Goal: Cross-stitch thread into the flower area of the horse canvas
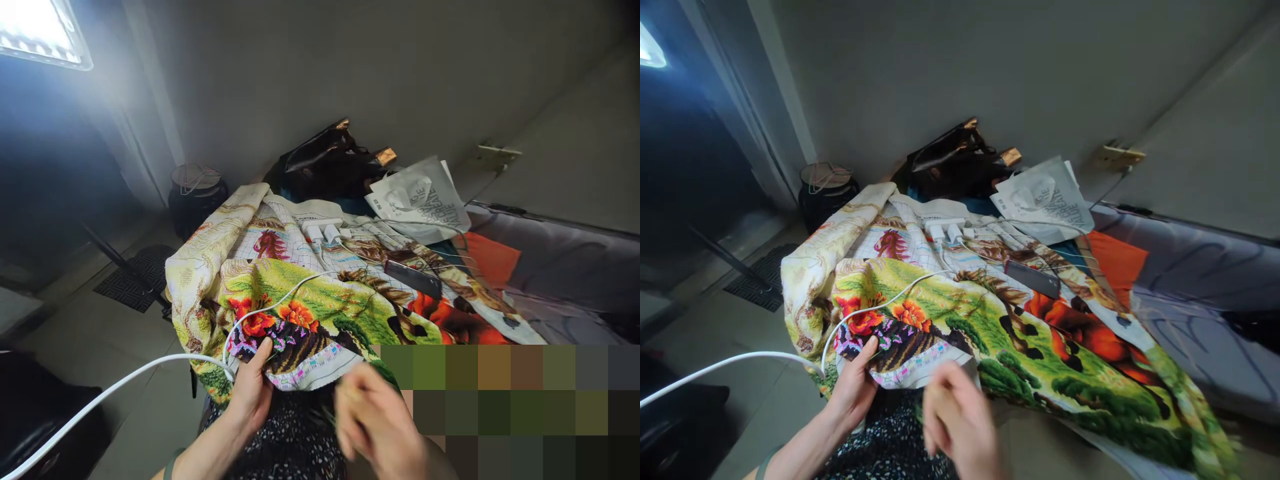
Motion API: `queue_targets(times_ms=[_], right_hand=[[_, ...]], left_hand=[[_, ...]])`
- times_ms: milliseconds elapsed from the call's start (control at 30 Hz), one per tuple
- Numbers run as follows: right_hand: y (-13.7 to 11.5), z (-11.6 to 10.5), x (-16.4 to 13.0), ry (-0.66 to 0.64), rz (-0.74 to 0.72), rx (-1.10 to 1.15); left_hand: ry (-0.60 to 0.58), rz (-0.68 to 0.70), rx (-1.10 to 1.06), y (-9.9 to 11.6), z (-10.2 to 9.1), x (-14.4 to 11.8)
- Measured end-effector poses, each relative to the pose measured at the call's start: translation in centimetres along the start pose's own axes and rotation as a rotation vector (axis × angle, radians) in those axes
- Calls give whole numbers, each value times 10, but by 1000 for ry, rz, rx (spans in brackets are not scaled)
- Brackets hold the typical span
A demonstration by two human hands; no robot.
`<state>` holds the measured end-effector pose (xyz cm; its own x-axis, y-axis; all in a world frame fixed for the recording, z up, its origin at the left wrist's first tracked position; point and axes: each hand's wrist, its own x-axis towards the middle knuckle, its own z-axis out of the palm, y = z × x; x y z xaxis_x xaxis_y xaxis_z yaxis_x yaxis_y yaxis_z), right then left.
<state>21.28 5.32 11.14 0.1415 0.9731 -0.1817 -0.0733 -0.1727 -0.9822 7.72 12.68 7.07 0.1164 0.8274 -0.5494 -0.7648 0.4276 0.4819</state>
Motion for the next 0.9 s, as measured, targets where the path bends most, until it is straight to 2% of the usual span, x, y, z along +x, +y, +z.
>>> queue_targets(times_ms=[100, 233, 900], right_hand=[[17, 26, 18, -40, 21, -106], [32, 43, 33, 40, -26, -288], [22, 43, 37, 27, -153, -494]], left_hand=[[-29, 2, 21, 2, -3, -1], [-14, 20, 51, 4, -5, -1], [-3, 41, 55, 4, -8, 2]])
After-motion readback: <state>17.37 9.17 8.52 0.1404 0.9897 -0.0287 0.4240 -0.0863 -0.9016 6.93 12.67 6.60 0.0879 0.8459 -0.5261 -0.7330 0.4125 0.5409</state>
